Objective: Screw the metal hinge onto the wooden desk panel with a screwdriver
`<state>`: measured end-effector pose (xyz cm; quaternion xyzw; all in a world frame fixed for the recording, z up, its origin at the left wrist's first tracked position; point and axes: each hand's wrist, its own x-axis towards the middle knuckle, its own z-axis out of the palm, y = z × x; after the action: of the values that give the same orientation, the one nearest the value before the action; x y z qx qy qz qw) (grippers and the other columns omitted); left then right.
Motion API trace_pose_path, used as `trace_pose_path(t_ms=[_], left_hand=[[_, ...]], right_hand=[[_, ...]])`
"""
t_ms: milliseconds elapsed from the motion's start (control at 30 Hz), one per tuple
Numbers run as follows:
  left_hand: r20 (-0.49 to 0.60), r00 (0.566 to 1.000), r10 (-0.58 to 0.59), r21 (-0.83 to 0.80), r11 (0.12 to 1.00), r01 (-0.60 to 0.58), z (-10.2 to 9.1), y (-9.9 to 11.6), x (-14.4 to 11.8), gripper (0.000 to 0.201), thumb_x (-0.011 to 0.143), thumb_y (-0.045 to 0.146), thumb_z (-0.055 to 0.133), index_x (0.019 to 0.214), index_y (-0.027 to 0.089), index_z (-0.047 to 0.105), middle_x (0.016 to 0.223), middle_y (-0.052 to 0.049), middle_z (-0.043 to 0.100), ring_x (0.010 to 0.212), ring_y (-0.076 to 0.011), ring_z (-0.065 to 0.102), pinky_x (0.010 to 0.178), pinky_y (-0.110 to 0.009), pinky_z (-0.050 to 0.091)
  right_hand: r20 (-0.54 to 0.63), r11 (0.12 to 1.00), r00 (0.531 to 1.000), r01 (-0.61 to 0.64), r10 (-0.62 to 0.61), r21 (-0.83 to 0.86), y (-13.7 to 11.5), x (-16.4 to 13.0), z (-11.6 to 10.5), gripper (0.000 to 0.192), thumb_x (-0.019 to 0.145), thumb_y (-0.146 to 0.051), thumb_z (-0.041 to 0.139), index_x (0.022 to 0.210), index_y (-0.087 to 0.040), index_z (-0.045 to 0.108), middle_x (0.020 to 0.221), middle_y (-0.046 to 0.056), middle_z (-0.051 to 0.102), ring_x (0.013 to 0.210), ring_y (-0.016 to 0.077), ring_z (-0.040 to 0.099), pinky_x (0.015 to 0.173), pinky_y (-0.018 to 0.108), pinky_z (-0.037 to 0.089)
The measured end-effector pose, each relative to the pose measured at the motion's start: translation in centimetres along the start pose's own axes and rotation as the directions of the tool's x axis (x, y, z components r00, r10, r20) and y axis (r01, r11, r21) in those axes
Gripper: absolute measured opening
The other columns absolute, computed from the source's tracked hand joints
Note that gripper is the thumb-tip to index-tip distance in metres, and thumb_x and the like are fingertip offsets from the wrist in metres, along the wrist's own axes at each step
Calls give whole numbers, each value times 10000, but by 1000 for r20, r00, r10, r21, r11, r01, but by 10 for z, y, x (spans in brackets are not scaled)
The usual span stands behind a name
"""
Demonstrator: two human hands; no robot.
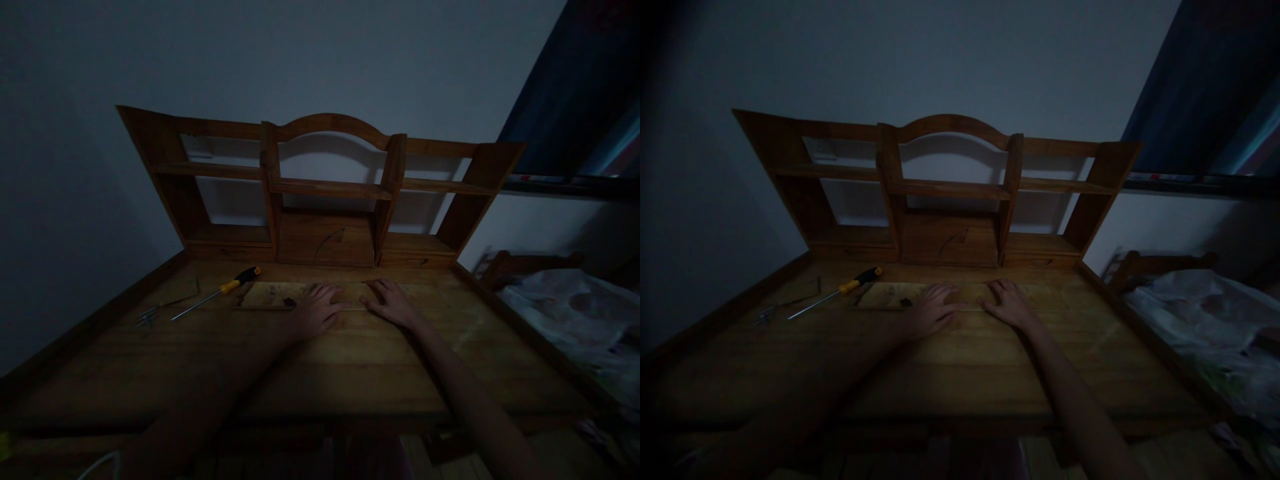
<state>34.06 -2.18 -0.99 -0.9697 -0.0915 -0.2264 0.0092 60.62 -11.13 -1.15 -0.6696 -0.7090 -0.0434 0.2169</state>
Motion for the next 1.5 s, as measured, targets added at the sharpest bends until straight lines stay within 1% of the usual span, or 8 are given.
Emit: trace_pose_path(t_ms=[167,367,667,967,1133,1267,1367,1500], left_hand=[[12,1000,14,15,1000,-14,-2,1,0,389,947,259,479,1327,300,551,1384,-100,445,1309,-295,369,1119,-533,278],[9,999,39,13,999,-39,0,-1,0,385,947,264,486,1326,293,552,1400,-104,445,1323,-299,366,1130,-543,259],[25,1000,19,-13,1000,-19,0,-3,2,411,933,193,479,1311,327,572,1435,-78,422,1326,-295,370,1102,-530,315],[33,999,29,-22,999,-28,3,-6,1,436,939,161,444,1326,325,558,1422,-71,427,1331,-278,366,1104,-511,326],[34,999,29,62,998,-31,1,-3,-1,437,948,202,453,1372,294,501,1358,-100,478,1303,-272,395,1147,-543,228],[29,1000,-7,97,995,5,-2,-5,1,477,930,235,491,1405,254,454,1345,-112,486,1305,-279,388,1163,-553,179],[48,999,-16,117,993,11,-2,-6,1,493,916,176,475,1397,281,466,1362,-112,466,1312,-284,381,1155,-564,177],[92,996,11,127,992,-22,0,-7,0,585,836,83,516,1367,328,502,1395,-100,427,1319,-293,374,1149,-561,181]], right_hand=[[13,1000,1000,-25,25,16,0,0,-1,621,862,-671,461,1317,-255,541,1278,100,569,1192,279,515,1029,435,369],[6,1000,1000,-11,11,12,2,0,1,620,863,-662,469,1323,-252,541,1277,109,573,1184,287,521,1033,451,366],[-45,998,999,-6,8,57,3,1,5,616,836,-673,516,1266,-237,580,1229,99,597,1160,269,535,1022,415,391],[-27,999,1000,-6,8,51,2,1,1,640,834,-685,510,1279,-231,578,1241,99,597,1165,265,535,1030,401,392],[1,999,1000,-9,8,49,3,2,1,656,834,-685,506,1304,-231,565,1256,108,587,1168,271,537,1027,411,391],[27,999,999,-18,17,45,5,2,0,681,825,-696,504,1321,-232,554,1280,115,573,1181,290,529,1035,434,385],[36,999,999,-2,1,49,6,2,0,685,831,-687,504,1337,-228,537,1285,118,568,1182,288,529,1035,429,385],[59,999,998,15,-18,45,8,0,-1,696,831,-657,528,1364,-210,512,1321,122,543,1207,286,506,1050,417,372]])
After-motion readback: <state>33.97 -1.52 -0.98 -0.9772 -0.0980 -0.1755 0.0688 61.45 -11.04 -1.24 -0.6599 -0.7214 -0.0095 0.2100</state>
